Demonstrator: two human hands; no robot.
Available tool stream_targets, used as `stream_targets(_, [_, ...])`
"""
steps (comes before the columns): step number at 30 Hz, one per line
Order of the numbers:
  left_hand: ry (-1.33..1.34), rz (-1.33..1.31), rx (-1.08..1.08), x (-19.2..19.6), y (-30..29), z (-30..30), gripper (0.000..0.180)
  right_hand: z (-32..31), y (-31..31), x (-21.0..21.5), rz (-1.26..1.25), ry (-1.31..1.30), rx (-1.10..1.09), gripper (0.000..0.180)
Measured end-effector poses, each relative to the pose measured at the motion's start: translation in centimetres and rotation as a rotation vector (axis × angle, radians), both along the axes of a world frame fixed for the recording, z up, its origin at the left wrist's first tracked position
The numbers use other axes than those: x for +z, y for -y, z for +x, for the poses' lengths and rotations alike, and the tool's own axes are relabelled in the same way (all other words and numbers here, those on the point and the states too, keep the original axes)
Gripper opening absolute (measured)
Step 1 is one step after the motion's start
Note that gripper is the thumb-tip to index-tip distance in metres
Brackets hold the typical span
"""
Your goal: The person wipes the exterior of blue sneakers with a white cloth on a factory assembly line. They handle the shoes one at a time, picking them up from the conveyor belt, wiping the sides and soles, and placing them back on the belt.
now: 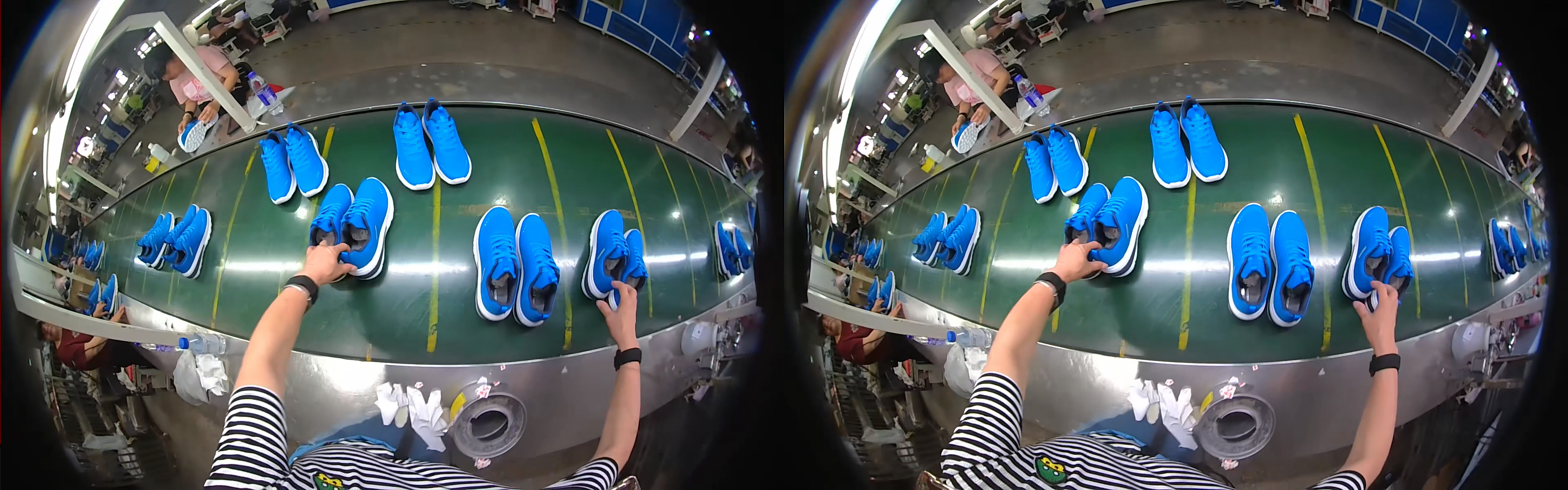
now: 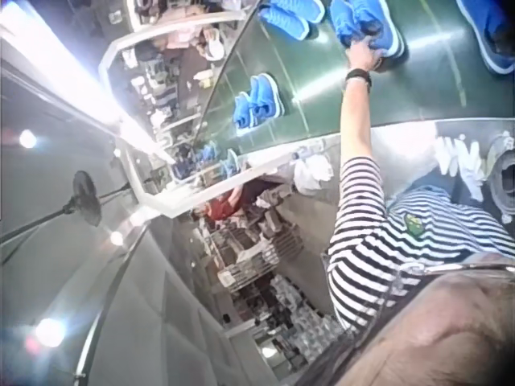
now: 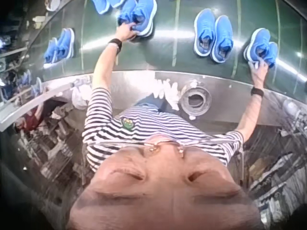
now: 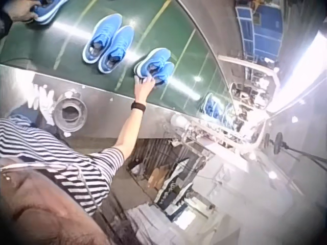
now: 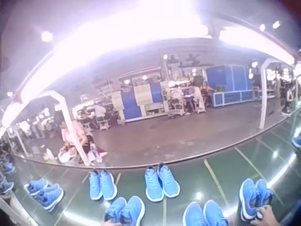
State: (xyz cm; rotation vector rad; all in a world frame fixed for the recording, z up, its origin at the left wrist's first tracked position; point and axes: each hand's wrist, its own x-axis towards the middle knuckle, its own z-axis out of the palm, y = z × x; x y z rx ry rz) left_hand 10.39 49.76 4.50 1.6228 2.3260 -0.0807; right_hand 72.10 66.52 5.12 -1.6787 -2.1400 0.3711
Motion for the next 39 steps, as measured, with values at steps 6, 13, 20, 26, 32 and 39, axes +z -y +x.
stream_targets(6, [0.239, 0.207, -0.144, 6.4, 11.8, -0.3, 0.046, -12.3, 14.7, 13.3, -0.046, -0.325, 0.214, 0.033])
stream_targets(13, [0.107, 0.177, -0.282, 9.6, 34.5, -1.3, 0.045, -24.4, 32.0, 9.5, -0.25, -0.426, 0.304, 0.02])
stream_targets(20, [0.104, 0.023, -0.273, 3.4, 43.0, -1.5, 0.047, -28.2, 41.6, -3.5, -0.28, -0.381, -0.084, 0.015])
stream_targets(26, [0.079, -0.069, -0.335, 5.7, 43.4, -2.6, 0.058, -32.2, 41.4, -8.9, -0.064, -0.149, -0.095, 0.014])
stream_targets(32, [0.196, 0.008, -0.245, 8.3, 43.1, -3.1, 0.057, -32.3, 41.5, -6.0, 0.077, -0.435, -0.098, 0.012])
stream_targets(39, [0.345, 0.285, -0.181, 8.3, 36.6, -1.4, 0.068, -32.1, 44.1, -2.9, -0.445, -1.334, -0.074, 0.014])
